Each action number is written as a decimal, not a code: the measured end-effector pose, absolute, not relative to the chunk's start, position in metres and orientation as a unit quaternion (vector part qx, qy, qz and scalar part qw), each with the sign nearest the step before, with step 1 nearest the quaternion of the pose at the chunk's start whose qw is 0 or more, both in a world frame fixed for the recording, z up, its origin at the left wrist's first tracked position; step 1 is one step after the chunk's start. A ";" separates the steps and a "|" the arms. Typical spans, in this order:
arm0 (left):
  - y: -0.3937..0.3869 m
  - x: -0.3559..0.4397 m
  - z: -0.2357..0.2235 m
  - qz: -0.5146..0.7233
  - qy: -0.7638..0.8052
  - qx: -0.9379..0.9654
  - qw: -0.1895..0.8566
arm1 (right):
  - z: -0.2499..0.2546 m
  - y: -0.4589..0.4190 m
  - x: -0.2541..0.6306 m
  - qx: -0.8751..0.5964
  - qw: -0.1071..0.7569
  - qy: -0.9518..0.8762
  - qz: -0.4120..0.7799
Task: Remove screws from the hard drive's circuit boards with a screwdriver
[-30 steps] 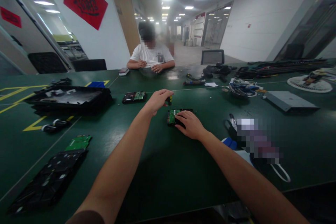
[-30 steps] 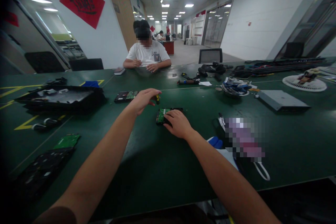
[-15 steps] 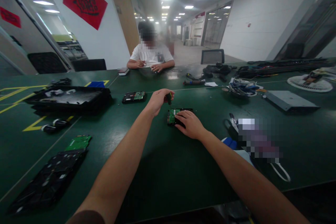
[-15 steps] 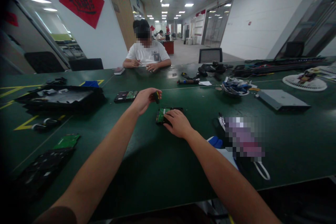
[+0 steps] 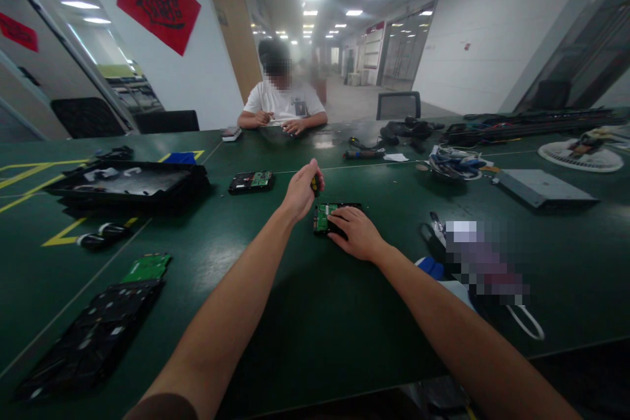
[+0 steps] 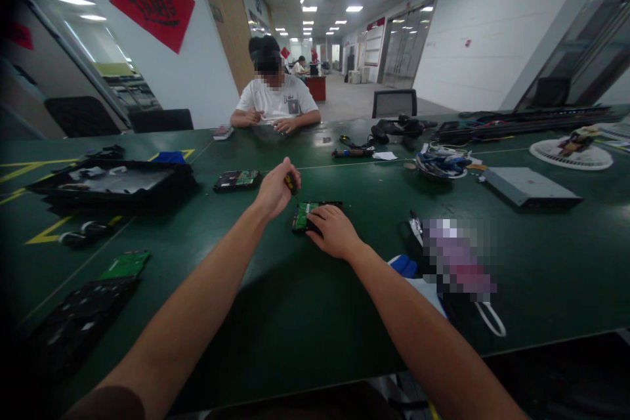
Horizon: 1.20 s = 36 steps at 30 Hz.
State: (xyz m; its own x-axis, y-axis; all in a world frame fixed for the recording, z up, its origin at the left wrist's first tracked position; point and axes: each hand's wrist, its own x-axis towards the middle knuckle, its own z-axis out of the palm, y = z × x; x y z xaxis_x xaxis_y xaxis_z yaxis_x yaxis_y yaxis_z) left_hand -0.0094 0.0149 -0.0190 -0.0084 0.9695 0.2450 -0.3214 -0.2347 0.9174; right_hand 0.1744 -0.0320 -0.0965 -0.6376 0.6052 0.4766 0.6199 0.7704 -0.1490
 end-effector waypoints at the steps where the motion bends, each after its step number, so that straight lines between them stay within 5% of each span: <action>1: 0.014 -0.009 -0.020 0.624 0.346 0.487 0.504 | -0.097 -0.032 0.174 -0.339 0.259 -0.904 -0.013; 27: 0.011 -0.026 -0.008 0.579 0.416 0.613 0.341 | -0.096 -0.033 0.174 -0.341 0.258 -0.904 -0.013; 36: 0.012 -0.029 -0.008 0.563 0.405 0.614 0.377 | -0.095 -0.033 0.174 -0.344 0.254 -0.904 -0.016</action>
State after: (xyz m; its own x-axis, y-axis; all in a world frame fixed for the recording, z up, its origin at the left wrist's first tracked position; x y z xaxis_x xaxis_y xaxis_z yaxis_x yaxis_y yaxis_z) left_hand -0.0291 0.0125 -0.0084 0.0387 0.9216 0.3862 0.0736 -0.3880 0.9187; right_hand 0.1741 -0.0333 -0.0950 -0.6345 0.6141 0.4694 0.6301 0.7627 -0.1460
